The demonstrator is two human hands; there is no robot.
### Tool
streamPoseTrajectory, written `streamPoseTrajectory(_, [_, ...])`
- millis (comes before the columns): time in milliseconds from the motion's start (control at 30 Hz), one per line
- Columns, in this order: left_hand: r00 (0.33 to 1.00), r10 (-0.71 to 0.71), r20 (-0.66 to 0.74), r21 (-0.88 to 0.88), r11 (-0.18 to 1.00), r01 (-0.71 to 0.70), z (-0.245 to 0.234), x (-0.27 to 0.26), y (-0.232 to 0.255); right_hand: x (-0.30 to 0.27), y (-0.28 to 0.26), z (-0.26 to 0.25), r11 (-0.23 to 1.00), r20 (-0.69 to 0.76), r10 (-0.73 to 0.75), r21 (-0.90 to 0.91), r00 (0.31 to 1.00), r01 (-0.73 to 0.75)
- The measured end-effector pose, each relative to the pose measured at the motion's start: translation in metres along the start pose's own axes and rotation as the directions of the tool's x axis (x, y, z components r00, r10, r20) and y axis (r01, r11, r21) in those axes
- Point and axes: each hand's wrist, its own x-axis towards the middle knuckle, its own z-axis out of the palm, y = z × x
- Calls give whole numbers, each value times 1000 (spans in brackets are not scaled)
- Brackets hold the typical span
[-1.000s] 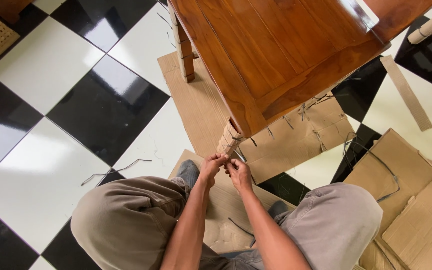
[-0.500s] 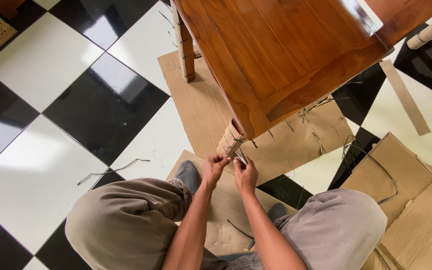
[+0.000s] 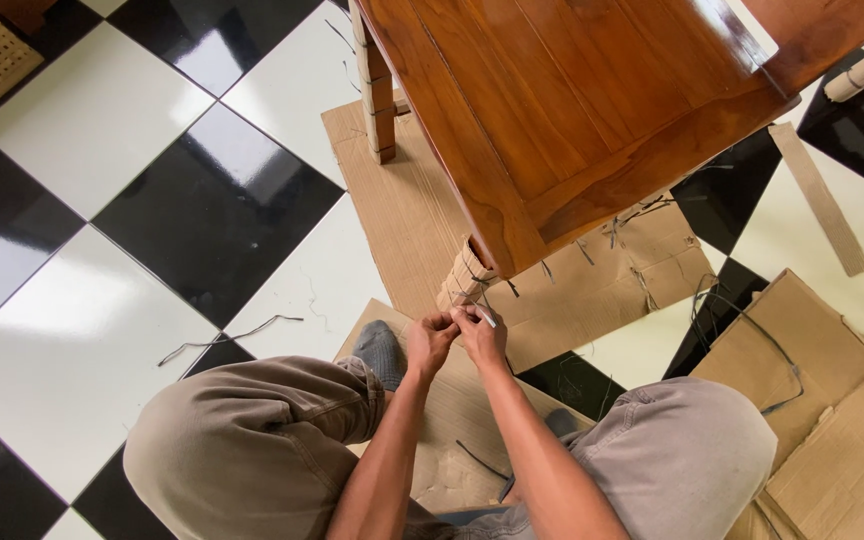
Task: Wrap the legs of a wooden table with cardboard and secure them with ties.
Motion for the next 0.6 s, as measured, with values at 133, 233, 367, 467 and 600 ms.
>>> streamPoseTrajectory(133, [1000, 9, 15, 11, 1000, -9, -7, -9, 11, -5, -4, -1, 995, -65, -99, 12, 993, 100])
streamPoseTrajectory(233, [1000, 22, 13, 10, 1000, -22, -11, -6, 12, -18, -19, -5, 984, -122, -177, -9, 977, 178])
streamPoseTrajectory(367, [1000, 3, -2, 86, 996, -3, -24, -21, 45, -32, -27, -9, 969, -141, -246, 1, 959, 249])
streamPoseTrajectory(467, [1000, 28, -11, 235, 972, -25, -23, -14, 41, -37, -28, -13, 956, -120, -293, -31, 948, 292])
streamPoseTrajectory(600, [997, 77, 3, 328, 942, -74, -26, -8, 42, -41, -37, -18, 949, -125, -314, -32, 941, 313])
